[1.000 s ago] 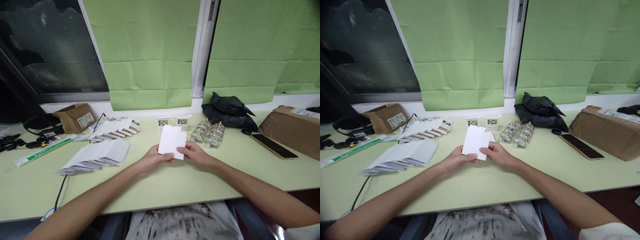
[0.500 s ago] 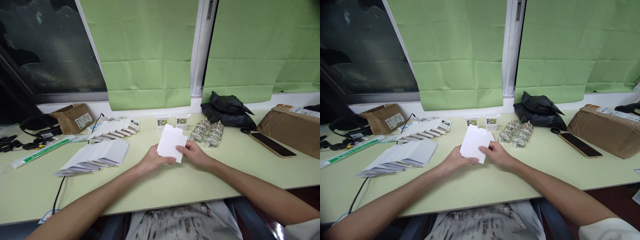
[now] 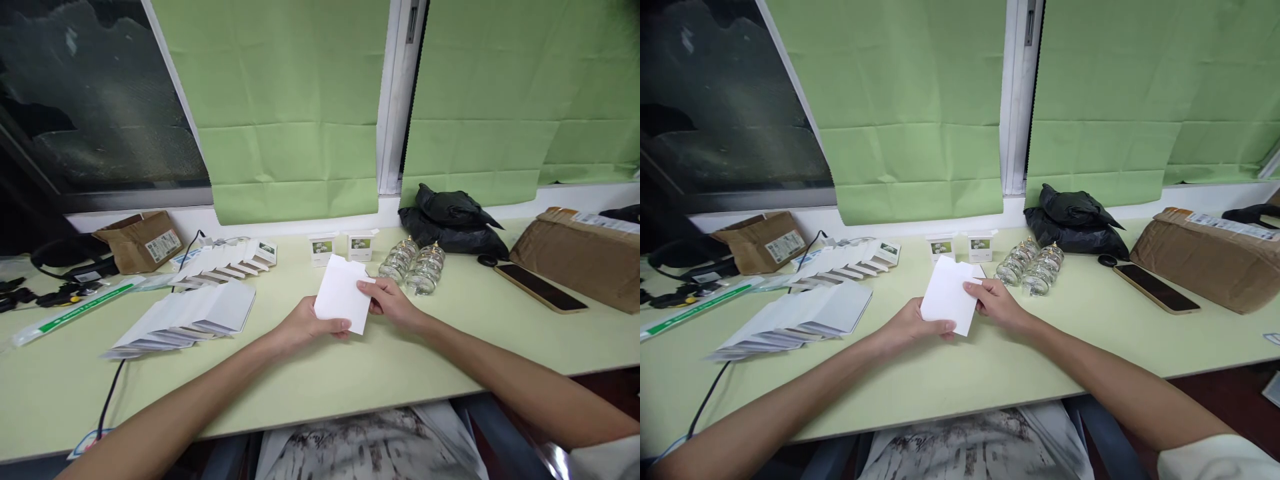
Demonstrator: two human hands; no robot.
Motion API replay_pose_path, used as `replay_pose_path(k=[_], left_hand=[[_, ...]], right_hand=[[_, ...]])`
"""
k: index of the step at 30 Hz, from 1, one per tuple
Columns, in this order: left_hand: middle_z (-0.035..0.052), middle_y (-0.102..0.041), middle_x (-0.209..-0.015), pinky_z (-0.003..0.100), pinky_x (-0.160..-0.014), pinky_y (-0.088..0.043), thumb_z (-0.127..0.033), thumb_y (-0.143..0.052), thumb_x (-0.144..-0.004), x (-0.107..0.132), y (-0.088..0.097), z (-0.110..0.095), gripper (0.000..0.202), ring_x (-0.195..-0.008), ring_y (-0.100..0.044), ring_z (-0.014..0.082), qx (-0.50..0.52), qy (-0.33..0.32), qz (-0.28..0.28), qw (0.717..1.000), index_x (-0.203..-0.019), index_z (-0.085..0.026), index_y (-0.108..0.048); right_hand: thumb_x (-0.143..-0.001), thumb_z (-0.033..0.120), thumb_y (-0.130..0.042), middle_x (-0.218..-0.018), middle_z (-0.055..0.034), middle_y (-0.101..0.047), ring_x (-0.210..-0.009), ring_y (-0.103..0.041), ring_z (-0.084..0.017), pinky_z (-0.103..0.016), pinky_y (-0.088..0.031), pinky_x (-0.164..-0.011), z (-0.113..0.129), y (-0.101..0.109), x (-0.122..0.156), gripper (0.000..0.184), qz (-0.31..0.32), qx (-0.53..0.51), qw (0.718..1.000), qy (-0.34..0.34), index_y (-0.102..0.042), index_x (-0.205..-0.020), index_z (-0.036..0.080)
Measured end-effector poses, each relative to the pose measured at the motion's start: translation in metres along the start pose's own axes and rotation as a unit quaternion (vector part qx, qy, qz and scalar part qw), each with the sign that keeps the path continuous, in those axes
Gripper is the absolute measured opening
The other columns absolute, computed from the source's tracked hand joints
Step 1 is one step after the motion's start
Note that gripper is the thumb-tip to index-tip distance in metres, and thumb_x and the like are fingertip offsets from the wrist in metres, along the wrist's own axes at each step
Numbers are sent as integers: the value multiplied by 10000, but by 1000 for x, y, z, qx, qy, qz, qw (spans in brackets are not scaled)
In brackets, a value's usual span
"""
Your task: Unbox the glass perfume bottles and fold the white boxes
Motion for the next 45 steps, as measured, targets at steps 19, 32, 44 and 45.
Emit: replay_pose_path(k=[19, 32, 44, 45], left_hand=[[102, -796, -1125, 343, -844, -585, -399, -875, -753, -5, 5, 9, 495, -1013, -737, 275, -88, -31, -48, 994, -1167, -156, -757], [101, -775, -1211, 388, -951, -568, -431, -864, -758, -4, 7, 7, 560, -1116, -719, 303, -103, -50, -59, 992, -1233, -164, -732], [119, -754, -1260, 420, -999, -558, -453, -853, -761, -3, 6, 7, 602, -1159, -704, 324, -103, -61, -49, 992, -1262, -149, -714], [119, -753, -1262, 423, -1002, -557, -453, -851, -762, -4, 6, 7, 598, -1163, -702, 327, -104, -63, -50, 991, -1258, -148, -715]], right_hand=[[-938, 621, -628, -660, 20, -483, -585, -360, -110, -268, -321, -544, 2, -9, 6, 487, 29, 3, 999, 40, -628, -763, 166], [-960, 602, -609, -649, 42, -415, -586, -332, -106, -262, -288, -543, -1, -9, 5, 471, 26, 2, 999, 41, -574, -750, 182], [-957, 619, -605, -653, 38, -442, -583, -347, -108, -260, -318, -548, -1, -9, 5, 475, 24, 1, 999, 35, -603, -782, 177], [-959, 617, -604, -660, 33, -456, -586, -358, -110, -260, -330, -552, -1, -9, 5, 471, 25, -2, 999, 35, -612, -792, 176]])
Point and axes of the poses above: each hand's wrist, its own x-axis away from the middle knuckle, its own y-axis out of the back of the hand, z = x × y, the point moved 2 cm from there along -x, towards the middle knuckle
